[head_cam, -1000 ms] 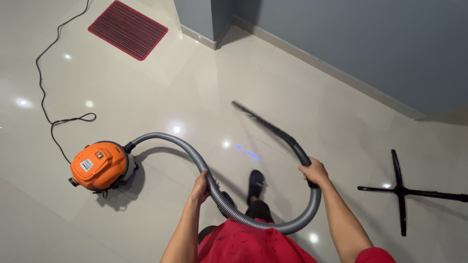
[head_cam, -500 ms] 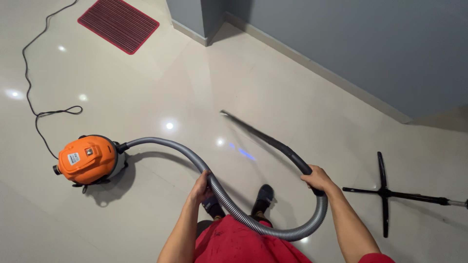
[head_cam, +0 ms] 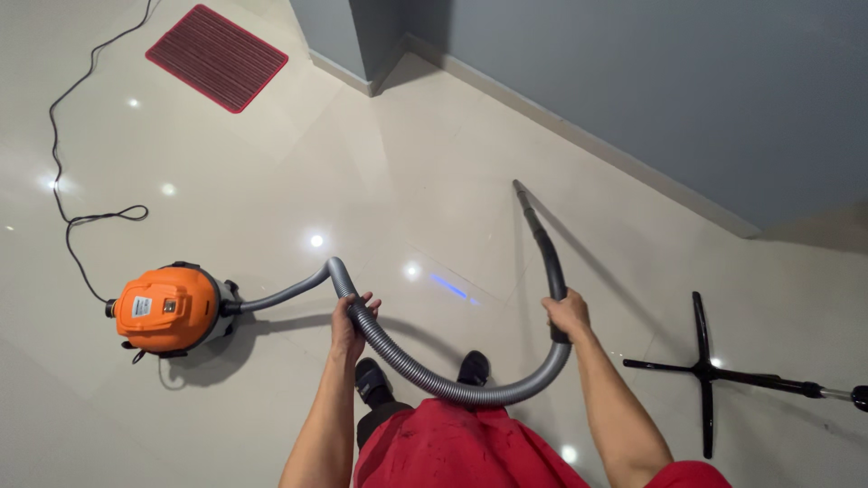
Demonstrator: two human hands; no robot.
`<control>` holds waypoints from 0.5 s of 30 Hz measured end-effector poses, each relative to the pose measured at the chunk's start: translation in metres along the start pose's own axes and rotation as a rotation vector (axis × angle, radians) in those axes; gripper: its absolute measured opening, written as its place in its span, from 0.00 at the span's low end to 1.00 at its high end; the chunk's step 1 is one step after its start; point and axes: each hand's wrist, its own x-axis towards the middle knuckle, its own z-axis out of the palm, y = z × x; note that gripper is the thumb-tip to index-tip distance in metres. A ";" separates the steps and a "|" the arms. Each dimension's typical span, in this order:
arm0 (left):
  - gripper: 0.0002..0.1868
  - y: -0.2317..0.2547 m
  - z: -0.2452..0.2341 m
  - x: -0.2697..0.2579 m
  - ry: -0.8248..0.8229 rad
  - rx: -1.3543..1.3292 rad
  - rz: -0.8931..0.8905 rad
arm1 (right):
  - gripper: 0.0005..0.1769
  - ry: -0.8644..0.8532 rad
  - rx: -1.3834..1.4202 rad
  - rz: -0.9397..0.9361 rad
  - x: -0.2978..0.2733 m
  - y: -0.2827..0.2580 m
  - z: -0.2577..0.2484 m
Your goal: The person vacuums the floor using a vacuum cleaner hose, moving it along the baseboards and around the corners of the room.
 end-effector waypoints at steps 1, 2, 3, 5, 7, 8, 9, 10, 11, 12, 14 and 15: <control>0.29 0.002 0.005 -0.002 -0.003 0.003 -0.001 | 0.12 -0.007 -0.004 0.013 0.001 0.002 0.004; 0.31 0.002 0.013 -0.006 -0.060 -0.017 -0.039 | 0.12 0.002 0.001 0.019 0.000 0.008 0.005; 0.32 0.002 0.024 -0.009 -0.117 -0.036 -0.078 | 0.11 -0.031 0.037 -0.023 -0.003 0.016 0.006; 0.28 -0.008 0.044 -0.019 -0.084 0.022 -0.131 | 0.11 -0.059 0.075 -0.062 -0.006 0.036 0.006; 0.25 -0.018 0.055 -0.020 -0.045 0.083 -0.183 | 0.11 -0.083 0.203 -0.016 -0.007 0.051 0.005; 0.27 -0.028 0.058 -0.017 -0.098 0.095 -0.170 | 0.11 -0.078 0.206 -0.012 -0.005 0.055 0.004; 0.28 -0.037 0.060 -0.011 -0.150 0.106 -0.157 | 0.11 -0.058 0.233 0.025 -0.004 0.059 0.002; 0.28 -0.042 0.060 -0.004 -0.150 0.107 -0.158 | 0.12 -0.043 0.257 0.060 -0.003 0.060 0.000; 0.30 -0.046 0.060 0.003 -0.184 0.053 -0.150 | 0.12 -0.043 0.258 0.062 0.001 0.060 -0.004; 0.32 -0.050 0.060 0.005 -0.217 -0.001 -0.142 | 0.11 0.016 0.280 0.072 0.005 0.060 -0.009; 0.28 -0.050 0.069 0.003 -0.179 -0.025 -0.108 | 0.11 0.073 0.303 0.081 0.016 0.058 -0.020; 0.24 -0.047 0.075 -0.001 -0.143 -0.049 -0.073 | 0.12 0.137 0.263 0.127 0.020 0.056 -0.029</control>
